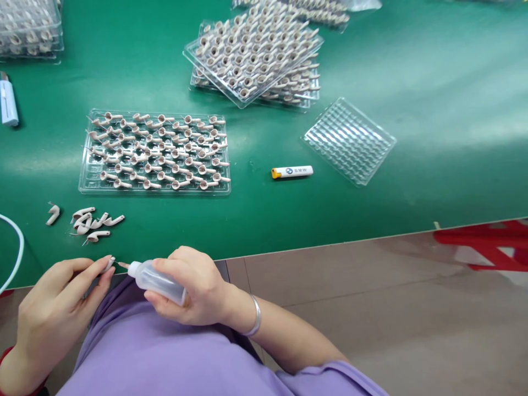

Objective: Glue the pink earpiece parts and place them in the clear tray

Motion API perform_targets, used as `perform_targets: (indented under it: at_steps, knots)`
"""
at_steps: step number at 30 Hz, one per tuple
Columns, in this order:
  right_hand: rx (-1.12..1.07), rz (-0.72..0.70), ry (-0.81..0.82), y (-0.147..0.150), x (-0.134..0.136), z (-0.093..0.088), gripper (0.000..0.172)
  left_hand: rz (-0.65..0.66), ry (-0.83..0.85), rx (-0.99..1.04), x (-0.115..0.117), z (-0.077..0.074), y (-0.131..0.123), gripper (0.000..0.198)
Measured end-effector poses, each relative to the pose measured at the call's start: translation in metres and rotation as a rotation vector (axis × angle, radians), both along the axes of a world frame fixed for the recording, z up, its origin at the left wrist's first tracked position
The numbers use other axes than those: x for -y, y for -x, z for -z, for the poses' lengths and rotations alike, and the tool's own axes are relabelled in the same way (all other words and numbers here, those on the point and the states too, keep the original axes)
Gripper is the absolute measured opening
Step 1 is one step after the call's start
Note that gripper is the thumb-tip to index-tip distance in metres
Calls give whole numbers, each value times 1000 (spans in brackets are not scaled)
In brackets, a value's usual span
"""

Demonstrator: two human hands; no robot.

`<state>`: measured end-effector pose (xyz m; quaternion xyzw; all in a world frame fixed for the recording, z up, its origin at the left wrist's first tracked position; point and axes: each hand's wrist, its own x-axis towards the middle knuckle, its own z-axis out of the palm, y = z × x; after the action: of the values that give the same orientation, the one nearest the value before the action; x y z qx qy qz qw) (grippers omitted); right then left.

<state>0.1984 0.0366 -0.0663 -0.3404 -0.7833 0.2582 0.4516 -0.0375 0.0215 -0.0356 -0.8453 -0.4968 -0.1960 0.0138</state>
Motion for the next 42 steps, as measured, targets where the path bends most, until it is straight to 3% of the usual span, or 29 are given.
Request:
perform_targets:
  at_steps: [7, 13, 16, 19, 23, 26, 32, 37, 42]
  knots:
    - [-15, -6, 30, -2, 1, 1, 50, -4, 1, 6, -3, 0, -2, 24]
    - [-206, -22, 182, -7, 3, -2, 44, -85, 103, 163, 5, -3, 0, 23]
    - [-173, -29, 241, -2, 7, -5, 49, -150, 277, 377, 14, -7, -3, 23]
    - [-87, -32, 225, 8, 14, -4, 56, -214, 558, 616, 24, -7, -10, 15]
    - [5, 43, 77, 22, 21, 3, 44, -435, 994, 956, 32, 6, -18, 22]
    - [75, 85, -15, 26, 21, 7, 33, -540, 1171, 1110, 34, 18, -20, 31]
    - [107, 131, -92, 27, 19, 12, 27, -651, 1315, 1221, 29, 22, -27, 32]
    - [98, 164, -140, 29, 20, 16, 22, -777, 1338, 1218, 27, 20, -30, 38]
    - [104, 192, -154, 32, 21, 17, 19, -783, 1345, 1227, 29, 23, -27, 35]
